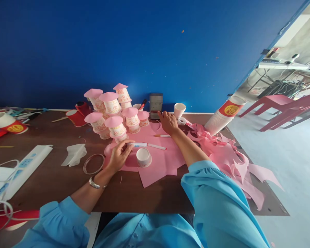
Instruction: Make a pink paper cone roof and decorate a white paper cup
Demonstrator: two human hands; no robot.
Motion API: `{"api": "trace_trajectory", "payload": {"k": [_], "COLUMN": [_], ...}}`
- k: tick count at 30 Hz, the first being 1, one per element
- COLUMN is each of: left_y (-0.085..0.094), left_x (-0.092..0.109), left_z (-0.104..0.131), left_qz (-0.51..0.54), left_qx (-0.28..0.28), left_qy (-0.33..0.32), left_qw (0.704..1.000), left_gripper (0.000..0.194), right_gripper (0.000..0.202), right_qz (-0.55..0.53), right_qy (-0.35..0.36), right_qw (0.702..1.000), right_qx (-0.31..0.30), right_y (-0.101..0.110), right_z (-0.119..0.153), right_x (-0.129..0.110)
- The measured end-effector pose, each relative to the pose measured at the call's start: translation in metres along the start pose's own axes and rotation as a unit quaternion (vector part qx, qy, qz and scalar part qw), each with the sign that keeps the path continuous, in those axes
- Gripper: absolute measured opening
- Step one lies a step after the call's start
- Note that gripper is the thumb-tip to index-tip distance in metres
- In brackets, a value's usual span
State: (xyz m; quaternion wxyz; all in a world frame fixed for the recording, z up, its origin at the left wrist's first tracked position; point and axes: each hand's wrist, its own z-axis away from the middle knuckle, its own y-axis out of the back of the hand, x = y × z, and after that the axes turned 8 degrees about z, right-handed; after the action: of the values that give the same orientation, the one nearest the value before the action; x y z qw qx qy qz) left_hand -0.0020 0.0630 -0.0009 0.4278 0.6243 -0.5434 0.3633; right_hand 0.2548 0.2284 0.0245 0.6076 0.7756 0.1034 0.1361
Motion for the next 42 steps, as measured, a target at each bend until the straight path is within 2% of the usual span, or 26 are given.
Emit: {"api": "trace_trajectory", "payload": {"k": [5,8,10,12,13,15,17,19,20,22,24,25,26,28,29,31,33,34,36,38,40,42], "left_y": [0.003,0.005,0.005,0.002,0.000,-0.005,-0.009,-0.010,-0.008,0.001,0.014,0.021,0.027,0.035,0.037,0.036,0.034,0.034,0.033,0.030,0.021,0.005], "left_x": [-0.003,-0.001,0.007,0.021,0.029,0.047,0.060,0.068,0.069,0.068,0.061,0.057,0.052,0.041,0.035,0.023,0.014,0.012,0.014,0.026,0.047,0.069], "left_z": [0.000,0.001,0.003,0.007,0.010,0.015,0.020,0.025,0.027,0.031,0.033,0.034,0.035,0.034,0.034,0.031,0.029,0.028,0.028,0.032,0.040,0.048], "left_qz": [0.032,0.058,0.090,0.113,0.110,0.084,0.052,0.033,0.037,0.075,0.109,0.098,0.060,-0.090,-0.180,-0.347,-0.441,-0.455,-0.442,-0.408,-0.276,-0.100], "left_qx": [0.010,0.018,0.024,0.017,0.004,-0.029,-0.032,-0.030,-0.024,0.024,0.132,0.141,0.127,0.028,-0.025,-0.096,-0.129,-0.128,-0.101,-0.063,0.004,0.035], "left_qy": [0.010,0.010,0.007,-0.001,-0.006,-0.016,-0.025,-0.022,-0.010,0.022,0.036,0.040,0.040,0.015,-0.001,-0.005,-0.004,-0.010,-0.036,-0.061,-0.084,-0.026], "left_qw": [0.999,0.998,0.996,0.993,0.994,0.996,0.998,0.999,0.999,0.997,0.985,0.984,0.989,0.995,0.983,0.933,0.888,0.881,0.891,0.909,0.958,0.994], "left_gripper": [0.032,0.035,0.036,0.035,0.035,0.034,0.032,0.031,0.031,0.032,0.035,0.035,0.031,0.025,0.023,0.023,0.028,0.030,0.037,0.042,0.033,0.034], "right_gripper": [0.053,0.046,0.046,0.049,0.053,0.054,0.051,0.049,0.047,0.041,0.035,0.033,0.032,0.034,0.034,0.036,0.038,0.039,0.041,0.042,0.041,0.040], "right_qz": [-0.085,-0.161,-0.226,-0.423,-0.473,-0.513,-0.559,-0.587,-0.592,-0.586,-0.575,-0.572,-0.582,-0.639,-0.669,-0.714,-0.753,-0.772,-0.800,-0.821,-0.846,-0.859], "right_qy": [-0.023,-0.006,0.021,0.067,0.083,0.079,0.056,0.042,0.039,0.028,-0.016,-0.053,-0.088,-0.134,-0.150,-0.171,-0.173,-0.170,-0.161,-0.153,-0.141,-0.122], "right_qw": [0.994,0.981,0.967,0.899,0.875,0.854,0.827,0.808,0.805,0.809,0.811,0.807,0.793,0.742,0.716,0.671,0.630,0.609,0.577,0.550,0.514,0.496], "right_qx": [0.065,0.104,0.114,0.087,0.064,0.032,0.004,0.001,0.009,0.047,0.110,0.138,0.157,0.149,0.134,0.106,0.076,0.062,0.039,0.018,-0.008,-0.030], "right_y": [0.023,0.044,0.056,0.065,0.068,0.074,0.078,0.083,0.086,0.091,0.095,0.095,0.094,0.089,0.086,0.079,0.075,0.074,0.075,0.077,0.080,0.080], "right_z": [0.025,0.057,0.083,0.108,0.118,0.135,0.145,0.151,0.153,0.158,0.162,0.164,0.165,0.165,0.165,0.164,0.164,0.164,0.166,0.169,0.174,0.179], "right_x": [-0.009,-0.024,-0.040,-0.058,-0.067,-0.083,-0.095,-0.100,-0.098,-0.088,-0.070,-0.060,-0.051,-0.037,-0.034,-0.035,-0.043,-0.047,-0.056,-0.065,-0.075,-0.089]}}
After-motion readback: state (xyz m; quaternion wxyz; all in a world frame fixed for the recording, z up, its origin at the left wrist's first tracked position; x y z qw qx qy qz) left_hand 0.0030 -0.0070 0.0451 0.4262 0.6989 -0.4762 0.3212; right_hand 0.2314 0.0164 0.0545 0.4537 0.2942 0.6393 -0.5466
